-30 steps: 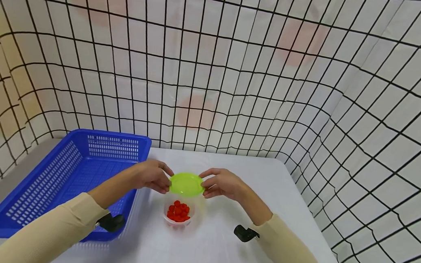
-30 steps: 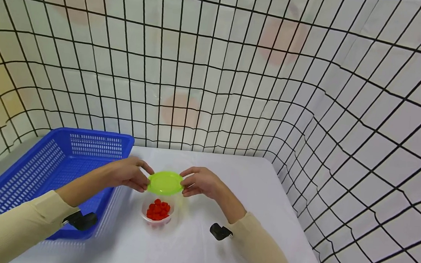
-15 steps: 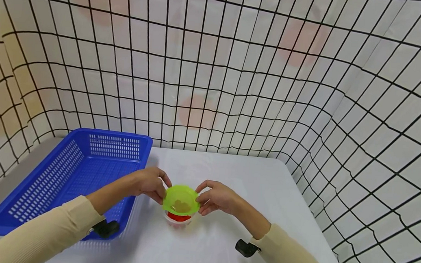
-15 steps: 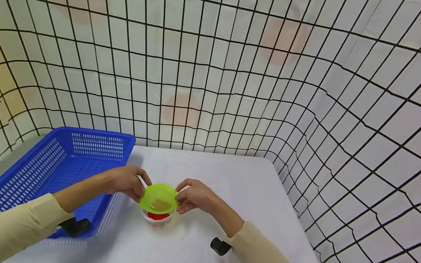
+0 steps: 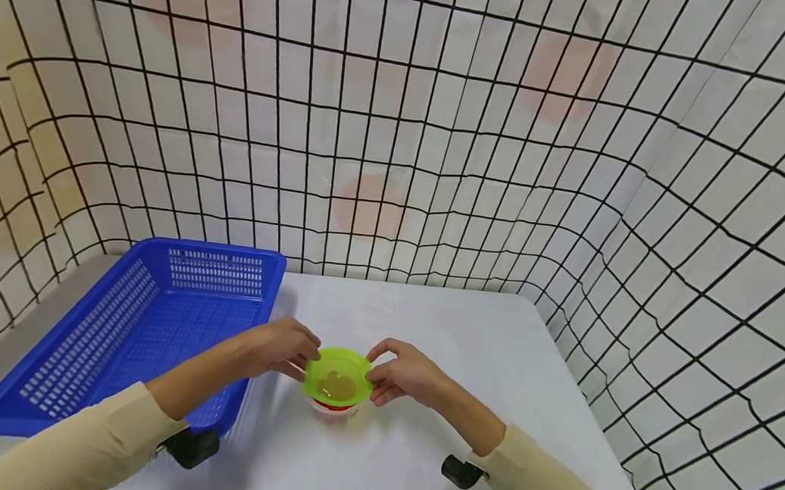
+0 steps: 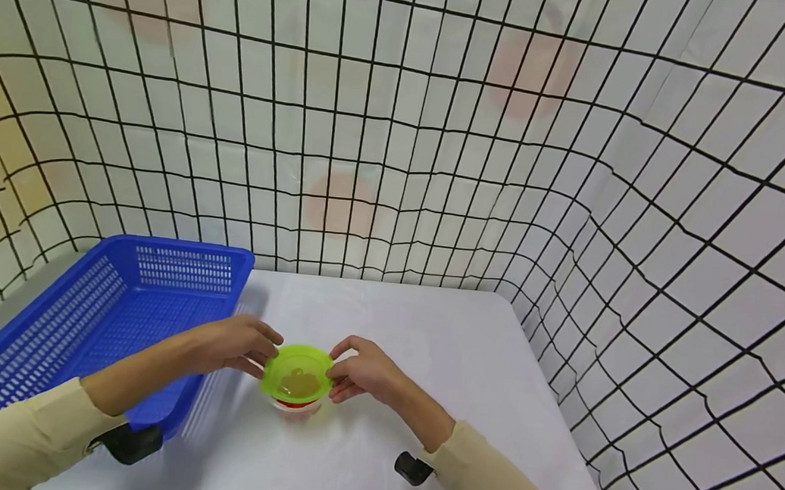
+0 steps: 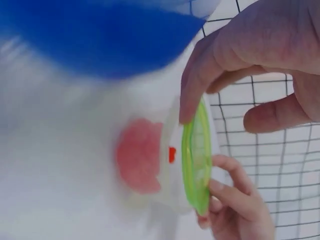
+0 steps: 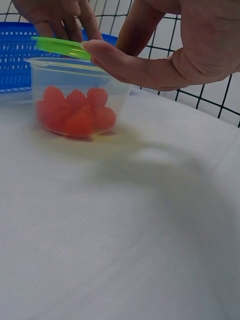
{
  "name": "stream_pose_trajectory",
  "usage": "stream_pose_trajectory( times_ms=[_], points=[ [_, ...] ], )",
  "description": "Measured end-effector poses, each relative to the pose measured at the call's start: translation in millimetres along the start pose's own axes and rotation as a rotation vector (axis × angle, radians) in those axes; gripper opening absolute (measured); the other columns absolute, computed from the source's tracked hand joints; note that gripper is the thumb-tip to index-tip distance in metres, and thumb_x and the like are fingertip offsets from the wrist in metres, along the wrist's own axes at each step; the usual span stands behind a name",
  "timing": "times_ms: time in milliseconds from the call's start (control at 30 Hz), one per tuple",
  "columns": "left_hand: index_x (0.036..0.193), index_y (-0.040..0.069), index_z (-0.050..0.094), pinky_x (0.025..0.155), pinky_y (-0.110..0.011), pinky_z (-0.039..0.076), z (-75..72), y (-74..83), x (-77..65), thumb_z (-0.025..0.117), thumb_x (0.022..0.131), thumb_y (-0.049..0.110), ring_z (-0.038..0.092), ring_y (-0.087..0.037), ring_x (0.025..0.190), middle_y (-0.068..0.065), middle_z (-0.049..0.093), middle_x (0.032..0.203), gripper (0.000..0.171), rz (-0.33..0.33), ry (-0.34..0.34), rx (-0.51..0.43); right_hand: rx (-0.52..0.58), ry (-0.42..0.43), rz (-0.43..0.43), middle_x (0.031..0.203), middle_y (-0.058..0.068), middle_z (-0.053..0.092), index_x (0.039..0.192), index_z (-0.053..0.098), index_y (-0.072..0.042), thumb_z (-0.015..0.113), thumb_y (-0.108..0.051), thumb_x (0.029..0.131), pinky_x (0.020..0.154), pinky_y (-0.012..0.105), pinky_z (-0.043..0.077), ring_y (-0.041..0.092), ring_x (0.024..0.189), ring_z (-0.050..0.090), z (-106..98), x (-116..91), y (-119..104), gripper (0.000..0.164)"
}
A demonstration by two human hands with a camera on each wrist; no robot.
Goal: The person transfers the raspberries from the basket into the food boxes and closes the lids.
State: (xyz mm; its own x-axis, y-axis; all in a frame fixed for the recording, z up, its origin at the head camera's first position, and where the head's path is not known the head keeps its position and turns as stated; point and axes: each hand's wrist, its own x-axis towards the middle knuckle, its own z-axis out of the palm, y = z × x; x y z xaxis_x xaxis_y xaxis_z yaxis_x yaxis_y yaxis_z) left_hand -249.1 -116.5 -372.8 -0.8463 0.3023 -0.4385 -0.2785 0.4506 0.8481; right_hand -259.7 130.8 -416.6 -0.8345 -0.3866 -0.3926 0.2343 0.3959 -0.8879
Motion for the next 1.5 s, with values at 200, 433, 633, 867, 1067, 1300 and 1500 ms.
stream_pose_trajectory(
  times_ms=[200, 433, 633, 867, 1067, 1300, 1500],
  points=[
    [0.137, -0.017, 0.050, 0.098, -0.047, 0.057, 8.1, -5.3, -5.1, 0.055, 0.095, 0.004, 0.069, -0.034, 0.108, -0.028, 0.061, 0.132, 0.047, 0.060, 0.065, 0.038, -0.040, 0.031, -0.018, 0.078, 0.014, 0.070, 0.122, 0.055, -0.003, 0.068, -0.010, 0.093, 0.063, 0.032, 0.063, 0.018, 0.059, 0.067, 1.9, -1.0, -0.4, 0.033],
    [0.134, -0.009, 0.058, 0.101, -0.051, 0.054, 18.0, -15.2, -7.2, 0.067, 0.080, -0.004, 0.065, -0.031, 0.110, -0.021, 0.066, 0.128, 0.056, 0.120, 0.162, 0.214, -0.056, 0.047, -0.020, 0.075, 0.012, 0.067, 0.121, 0.055, -0.003, 0.067, -0.008, 0.093, 0.061, 0.031, 0.062, 0.018, 0.057, 0.064, 5.2, -2.5, -1.3, 0.031],
    [0.131, -0.010, 0.061, 0.094, -0.044, 0.059, 32.4, -28.8, -4.8, 0.069, 0.070, -0.014, 0.064, -0.032, 0.110, -0.018, 0.069, 0.119, 0.061, 0.196, 0.287, 0.091, -0.050, 0.062, -0.024, 0.076, 0.013, 0.067, 0.121, 0.055, -0.004, 0.067, -0.009, 0.092, 0.060, 0.029, 0.062, 0.017, 0.057, 0.063, 5.3, -1.4, 0.6, 0.032],
    [0.135, -0.009, 0.058, 0.093, -0.047, 0.059, 37.8, -28.4, -8.5, 0.078, 0.065, -0.011, 0.064, -0.034, 0.111, -0.018, 0.069, 0.120, 0.073, 0.210, 0.288, 0.165, -0.058, 0.063, -0.031, 0.075, 0.011, 0.065, 0.120, 0.055, -0.004, 0.067, -0.009, 0.092, 0.059, 0.029, 0.061, 0.017, 0.056, 0.062, 5.5, -3.3, 0.4, 0.031],
    [0.139, -0.007, 0.055, 0.093, -0.051, 0.058, 34.8, -27.1, -12.4, 0.088, 0.063, -0.008, 0.063, -0.035, 0.113, -0.019, 0.067, 0.125, 0.082, 0.198, 0.233, 0.234, -0.065, 0.053, -0.037, 0.075, 0.010, 0.064, 0.120, 0.055, -0.005, 0.068, -0.009, 0.091, 0.058, 0.028, 0.061, 0.017, 0.057, 0.061, 5.0, -1.9, 3.2, 0.032],
    [0.137, -0.005, 0.058, 0.096, -0.053, 0.056, 35.1, -29.7, -14.2, 0.091, 0.063, -0.003, 0.062, -0.037, 0.116, -0.017, 0.064, 0.128, 0.081, 0.225, 0.263, 0.320, -0.075, 0.031, -0.042, 0.073, 0.010, 0.062, 0.119, 0.055, -0.006, 0.069, -0.009, 0.091, 0.057, 0.026, 0.059, 0.017, 0.056, 0.059, 4.2, -2.0, 3.7, 0.032],
    [0.134, -0.003, 0.061, 0.100, -0.056, 0.054, 35.7, -32.0, -14.4, 0.092, 0.063, -0.001, 0.059, -0.038, 0.120, -0.015, 0.062, 0.126, 0.078, 0.237, 0.282, 0.364, -0.081, 0.013, -0.053, 0.072, 0.009, 0.062, 0.120, 0.054, -0.005, 0.069, -0.010, 0.092, 0.060, 0.027, 0.061, 0.016, 0.058, 0.060, 1.5, -0.8, 3.9, 0.032]
  ],
)
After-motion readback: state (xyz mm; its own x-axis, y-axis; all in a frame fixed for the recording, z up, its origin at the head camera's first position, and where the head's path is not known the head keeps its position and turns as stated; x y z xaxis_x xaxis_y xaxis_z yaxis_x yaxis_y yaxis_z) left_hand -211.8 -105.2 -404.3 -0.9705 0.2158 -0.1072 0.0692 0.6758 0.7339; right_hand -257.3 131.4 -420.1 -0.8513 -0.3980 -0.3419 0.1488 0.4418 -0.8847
